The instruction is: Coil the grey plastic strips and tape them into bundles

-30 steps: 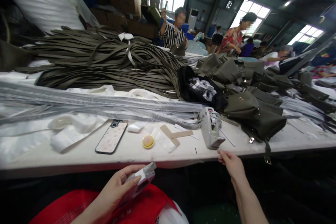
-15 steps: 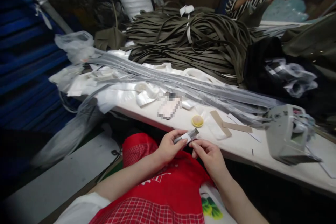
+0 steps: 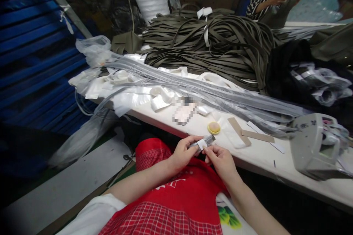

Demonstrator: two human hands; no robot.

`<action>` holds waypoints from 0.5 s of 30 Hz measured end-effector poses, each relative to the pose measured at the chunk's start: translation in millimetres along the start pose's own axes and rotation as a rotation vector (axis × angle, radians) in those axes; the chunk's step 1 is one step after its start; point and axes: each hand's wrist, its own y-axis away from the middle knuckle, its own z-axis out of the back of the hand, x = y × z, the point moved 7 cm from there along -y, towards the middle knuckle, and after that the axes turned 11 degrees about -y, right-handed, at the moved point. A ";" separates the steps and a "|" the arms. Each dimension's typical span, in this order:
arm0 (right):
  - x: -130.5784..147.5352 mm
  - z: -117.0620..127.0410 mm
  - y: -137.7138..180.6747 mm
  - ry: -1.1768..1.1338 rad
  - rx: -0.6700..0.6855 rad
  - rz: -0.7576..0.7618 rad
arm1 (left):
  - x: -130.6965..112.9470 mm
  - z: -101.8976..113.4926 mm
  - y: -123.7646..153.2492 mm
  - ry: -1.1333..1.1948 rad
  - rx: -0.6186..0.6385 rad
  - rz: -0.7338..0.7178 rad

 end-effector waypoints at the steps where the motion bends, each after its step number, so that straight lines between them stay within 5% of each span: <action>1: -1.7 -0.3 -0.9 -0.002 0.001 -0.001 | 0.6 0.9 -0.3 -0.002 -0.024 0.005; 6: -11.0 -4.2 -6.9 0.078 0.019 -0.028 | 4.0 6.1 0.8 -0.003 -0.138 0.084; 15: -14.6 -1.0 -24.4 0.197 -0.060 0.126 | 19.8 4.9 -15.4 0.278 -0.031 0.118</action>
